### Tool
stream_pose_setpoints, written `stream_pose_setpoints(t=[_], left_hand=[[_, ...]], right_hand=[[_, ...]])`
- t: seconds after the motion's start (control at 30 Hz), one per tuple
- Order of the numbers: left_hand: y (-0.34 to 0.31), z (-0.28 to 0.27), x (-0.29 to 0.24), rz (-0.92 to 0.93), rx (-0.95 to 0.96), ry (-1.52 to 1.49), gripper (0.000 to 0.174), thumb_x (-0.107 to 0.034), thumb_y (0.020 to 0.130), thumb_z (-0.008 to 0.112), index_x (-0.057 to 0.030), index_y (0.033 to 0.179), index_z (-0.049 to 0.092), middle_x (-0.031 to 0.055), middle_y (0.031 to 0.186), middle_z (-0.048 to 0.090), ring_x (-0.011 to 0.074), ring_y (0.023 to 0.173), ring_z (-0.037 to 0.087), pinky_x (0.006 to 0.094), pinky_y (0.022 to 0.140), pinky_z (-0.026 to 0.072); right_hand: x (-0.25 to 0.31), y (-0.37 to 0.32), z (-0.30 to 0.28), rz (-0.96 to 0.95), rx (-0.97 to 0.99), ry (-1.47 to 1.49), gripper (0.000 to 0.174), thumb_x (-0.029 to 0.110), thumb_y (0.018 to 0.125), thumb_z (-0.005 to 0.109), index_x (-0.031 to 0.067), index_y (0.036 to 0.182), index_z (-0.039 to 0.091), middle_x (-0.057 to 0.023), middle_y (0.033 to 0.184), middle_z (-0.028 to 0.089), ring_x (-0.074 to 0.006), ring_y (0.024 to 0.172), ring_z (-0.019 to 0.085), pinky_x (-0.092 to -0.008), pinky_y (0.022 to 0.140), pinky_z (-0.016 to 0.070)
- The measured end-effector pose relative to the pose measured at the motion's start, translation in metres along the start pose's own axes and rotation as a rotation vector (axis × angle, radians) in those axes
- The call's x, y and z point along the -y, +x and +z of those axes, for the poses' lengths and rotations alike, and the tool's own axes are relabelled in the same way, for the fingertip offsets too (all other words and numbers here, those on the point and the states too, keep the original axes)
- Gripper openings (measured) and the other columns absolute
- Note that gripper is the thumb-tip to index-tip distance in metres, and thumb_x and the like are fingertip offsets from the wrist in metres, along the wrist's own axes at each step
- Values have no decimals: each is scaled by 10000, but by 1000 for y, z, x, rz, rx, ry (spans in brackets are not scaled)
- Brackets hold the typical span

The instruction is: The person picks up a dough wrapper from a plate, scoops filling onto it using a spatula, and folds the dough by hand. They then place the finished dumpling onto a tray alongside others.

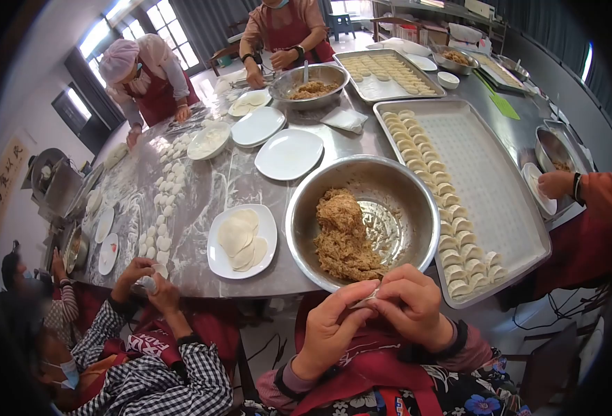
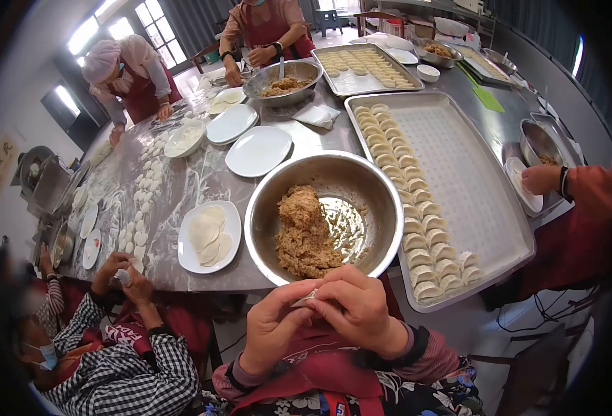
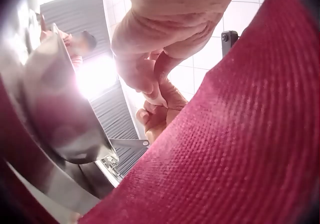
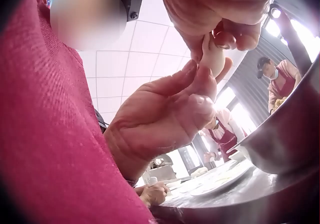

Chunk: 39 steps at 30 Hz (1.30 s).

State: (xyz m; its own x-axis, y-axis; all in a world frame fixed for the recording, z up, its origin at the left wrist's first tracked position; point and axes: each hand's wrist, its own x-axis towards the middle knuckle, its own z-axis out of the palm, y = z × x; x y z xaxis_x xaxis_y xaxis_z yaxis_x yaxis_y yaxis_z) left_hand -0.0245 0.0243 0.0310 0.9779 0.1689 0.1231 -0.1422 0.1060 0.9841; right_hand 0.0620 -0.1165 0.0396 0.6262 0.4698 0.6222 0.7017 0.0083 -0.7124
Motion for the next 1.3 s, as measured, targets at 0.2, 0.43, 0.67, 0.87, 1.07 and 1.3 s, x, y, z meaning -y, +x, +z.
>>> stream_pose_setpoints(t=[0.2,0.43,0.67,0.87,1.07,1.3], left_hand=[[3,2,-2,66,-57,-47,473,82,838,565,-3,1290,454,121,1168,583,120,1014,570,227,811,476],[10,2,-1,1,-179,-314,448,49,886,505,-2,1322,418,145,1227,549,181,1147,513,270,948,427],[4,1,3,40,-52,-61,390,28,902,499,15,1290,458,128,1234,549,162,1121,527,264,936,434],[2,4,6,85,-64,-23,399,40,891,503,21,1286,446,132,1214,560,152,1095,537,266,927,437],[5,4,6,108,-93,-135,470,31,911,479,11,1357,332,154,1231,554,163,1100,546,263,911,452],[6,4,6,49,-133,-67,347,27,915,470,22,1261,489,142,1175,592,158,1044,576,260,902,450]], right_hand=[[0,4,2,44,1,1,183,-6,684,746,25,832,644,-110,822,593,-195,668,595,-267,561,471],[-2,10,9,-25,-95,53,182,-37,703,722,17,857,642,-105,847,602,-176,684,599,-263,569,478],[-8,2,18,23,-100,106,151,-26,720,715,10,841,634,-102,870,595,-139,682,592,-239,572,476],[-2,3,13,146,-80,126,158,-26,718,712,18,849,636,-89,889,581,-122,650,570,-233,553,461],[-6,0,13,44,-50,97,174,-25,715,717,17,864,639,-92,899,585,-125,658,575,-237,551,464],[-8,-3,21,109,-106,169,163,-29,717,715,9,855,637,-103,886,595,-154,729,621,-250,600,503]])
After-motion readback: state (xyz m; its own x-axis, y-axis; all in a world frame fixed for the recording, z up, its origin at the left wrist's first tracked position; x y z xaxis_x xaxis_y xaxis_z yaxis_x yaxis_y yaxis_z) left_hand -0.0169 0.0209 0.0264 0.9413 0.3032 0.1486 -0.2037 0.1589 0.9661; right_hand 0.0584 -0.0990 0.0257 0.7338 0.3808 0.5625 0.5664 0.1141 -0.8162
